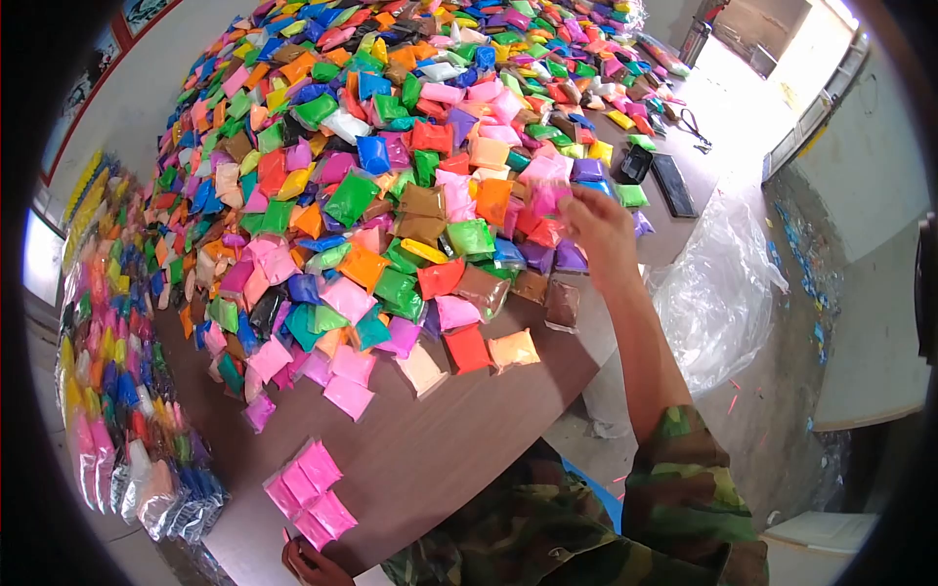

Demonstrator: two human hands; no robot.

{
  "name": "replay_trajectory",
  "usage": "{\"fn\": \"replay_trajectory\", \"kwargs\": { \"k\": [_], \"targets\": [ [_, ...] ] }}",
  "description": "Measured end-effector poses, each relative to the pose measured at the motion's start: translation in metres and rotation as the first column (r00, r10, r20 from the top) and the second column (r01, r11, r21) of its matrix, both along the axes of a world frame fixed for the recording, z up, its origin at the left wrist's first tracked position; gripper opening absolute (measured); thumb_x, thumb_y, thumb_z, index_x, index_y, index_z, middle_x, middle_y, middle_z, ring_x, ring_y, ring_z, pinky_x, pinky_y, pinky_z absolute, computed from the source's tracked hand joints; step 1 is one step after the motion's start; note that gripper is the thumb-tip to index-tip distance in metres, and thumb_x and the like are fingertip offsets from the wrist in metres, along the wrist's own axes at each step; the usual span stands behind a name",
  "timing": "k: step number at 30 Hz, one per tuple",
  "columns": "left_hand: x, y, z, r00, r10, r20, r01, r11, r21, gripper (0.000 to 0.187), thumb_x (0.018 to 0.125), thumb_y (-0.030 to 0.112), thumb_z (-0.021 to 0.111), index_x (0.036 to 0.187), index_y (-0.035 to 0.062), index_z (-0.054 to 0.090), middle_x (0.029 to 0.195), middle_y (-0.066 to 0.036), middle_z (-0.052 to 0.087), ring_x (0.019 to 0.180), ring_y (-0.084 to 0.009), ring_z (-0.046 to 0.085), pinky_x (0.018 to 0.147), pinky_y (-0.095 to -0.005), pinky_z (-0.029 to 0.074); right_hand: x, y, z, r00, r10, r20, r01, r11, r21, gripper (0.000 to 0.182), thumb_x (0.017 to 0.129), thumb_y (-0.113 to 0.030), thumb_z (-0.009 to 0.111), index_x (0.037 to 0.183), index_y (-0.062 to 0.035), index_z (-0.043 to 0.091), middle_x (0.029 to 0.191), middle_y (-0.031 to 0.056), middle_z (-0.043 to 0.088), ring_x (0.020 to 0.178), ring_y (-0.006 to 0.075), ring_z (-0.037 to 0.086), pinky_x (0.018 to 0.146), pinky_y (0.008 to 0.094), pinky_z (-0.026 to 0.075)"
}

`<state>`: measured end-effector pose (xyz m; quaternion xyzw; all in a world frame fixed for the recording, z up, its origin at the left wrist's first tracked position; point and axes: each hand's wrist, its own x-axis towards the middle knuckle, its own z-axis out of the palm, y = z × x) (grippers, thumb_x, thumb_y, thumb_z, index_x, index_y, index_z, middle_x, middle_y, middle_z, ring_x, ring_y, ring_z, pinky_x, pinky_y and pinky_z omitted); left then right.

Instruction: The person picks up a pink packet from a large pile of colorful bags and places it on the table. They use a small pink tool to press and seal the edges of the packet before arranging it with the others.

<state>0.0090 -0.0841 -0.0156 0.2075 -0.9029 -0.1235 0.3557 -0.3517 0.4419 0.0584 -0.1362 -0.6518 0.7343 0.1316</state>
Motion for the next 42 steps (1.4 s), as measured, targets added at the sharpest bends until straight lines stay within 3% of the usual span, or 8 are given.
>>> {"fn": "replay_trajectory", "kwargs": {
  "k": [4, 7, 10, 13, 19, 32, 36, 42],
  "targets": [
    [0.001, 0.002, 0.002, 0.999, 0.024, 0.026, -0.025, 1.0, 0.016, 0.035, 0.105, 0.032, 0.066, 0.098, -0.0011, 0.074, 0.093, -0.02, 0.07, 0.086, -0.0384, 0.066, 0.079, -0.0487, 0.054, -0.035, -0.021, 0.019, 0.98, 0.01, -0.197, -0.054, 0.974, -0.221, 0.035, 0.099, -0.012, 0.069, 0.129, 0.004, 0.066, 0.113, 0.0064, 0.071, 0.101, 0.0166, 0.07, 0.082, 0.0314, 0.057],
    [-0.001, 0.002, 0.004, 1.0, 0.017, 0.023, -0.018, 1.0, 0.015, 0.034, 0.106, 0.031, 0.064, 0.098, -0.0012, 0.074, 0.093, -0.02, 0.07, 0.086, -0.0385, 0.066, 0.08, -0.0492, 0.054, -0.041, -0.013, 0.0, 0.984, 0.177, -0.024, -0.155, 0.914, 0.375, 0.037, 0.096, -0.016, 0.071, 0.13, -0.0015, 0.068, 0.118, 0.0088, 0.072, 0.106, 0.0222, 0.072, 0.086, 0.0345, 0.058],
    [0.003, 0.0, -0.001, 1.0, 0.011, 0.015, -0.011, 1.0, 0.002, 0.036, 0.106, 0.033, 0.063, 0.099, -0.0011, 0.074, 0.094, -0.02, 0.07, 0.087, -0.0385, 0.066, 0.08, -0.0494, 0.054, -0.031, -0.028, -0.014, 0.996, 0.086, 0.004, -0.049, 0.531, 0.846, 0.041, 0.09, -0.021, 0.074, 0.129, -0.008, 0.071, 0.122, 0.0126, 0.072, 0.108, 0.0283, 0.072, 0.087, 0.0384, 0.058],
    [0.003, -0.004, -0.002, 1.0, -0.004, 0.022, 0.004, 1.0, -0.012, 0.039, 0.107, 0.035, 0.061, 0.099, -0.001, 0.074, 0.095, -0.02, 0.07, 0.088, -0.0384, 0.066, 0.08, -0.0493, 0.054, -0.029, -0.044, -0.019, 0.984, 0.013, -0.178, 0.16, 0.376, 0.913, 0.043, 0.083, -0.023, 0.076, 0.123, -0.0094, 0.073, 0.122, 0.0165, 0.071, 0.108, 0.0338, 0.07, 0.089, 0.0437, 0.057],
    [0.008, -0.01, -0.01, 1.0, 0.004, 0.01, -0.004, 1.0, -0.023, 0.039, 0.106, 0.036, 0.062, 0.099, -0.0009, 0.074, 0.095, -0.02, 0.07, 0.087, -0.0381, 0.067, 0.079, -0.0483, 0.055, -0.043, -0.038, -0.009, 0.999, 0.033, 0.034, -0.043, 0.369, 0.929, 0.036, 0.085, -0.022, 0.073, 0.119, -0.0101, 0.073, 0.116, 0.0165, 0.071, 0.104, 0.0368, 0.07, 0.087, 0.0466, 0.057],
    [0.006, -0.004, -0.003, 1.0, -0.016, -0.004, 0.016, 1.0, 0.008, 0.028, 0.103, 0.026, 0.069, 0.099, -0.0009, 0.075, 0.094, -0.019, 0.07, 0.086, -0.0371, 0.067, 0.079, -0.0475, 0.056, -0.01, -0.021, -0.001, 0.96, -0.067, -0.272, 0.21, 0.814, 0.541, 0.039, 0.082, -0.011, 0.082, 0.118, -0.0003, 0.073, 0.121, 0.0095, 0.069, 0.084, 0.0141, 0.066, 0.078, 0.0302, 0.056],
    [0.009, -0.007, -0.007, 1.0, 0.02, -0.016, -0.02, 1.0, 0.02, 0.028, 0.101, 0.029, 0.072, 0.101, 0.0009, 0.076, 0.098, -0.02, 0.071, 0.089, -0.037, 0.068, 0.081, -0.049, 0.056, 0.044, -0.038, 0.015, 0.996, 0.053, -0.068, -0.046, 0.993, 0.109, 0.034, 0.083, -0.004, 0.082, 0.116, 0.0018, 0.071, 0.109, 0.0058, 0.071, 0.086, 0.0106, 0.065, 0.078, 0.027, 0.055],
    [0.024, -0.021, -0.017, 0.995, 0.098, 0.018, -0.1, 0.973, 0.21, 0.025, 0.105, 0.019, 0.062, 0.113, -0.0044, 0.069, 0.102, -0.018, 0.07, 0.092, -0.0311, 0.067, 0.084, -0.0411, 0.054, 0.138, -0.118, -0.03, 0.953, 0.3, -0.043, -0.302, 0.926, -0.229, 0.029, 0.088, 0.001, 0.082, 0.112, -0.0007, 0.066, 0.098, -0.001, 0.067, 0.088, 0.0067, 0.063, 0.078, 0.0241, 0.052]
  ]
}}
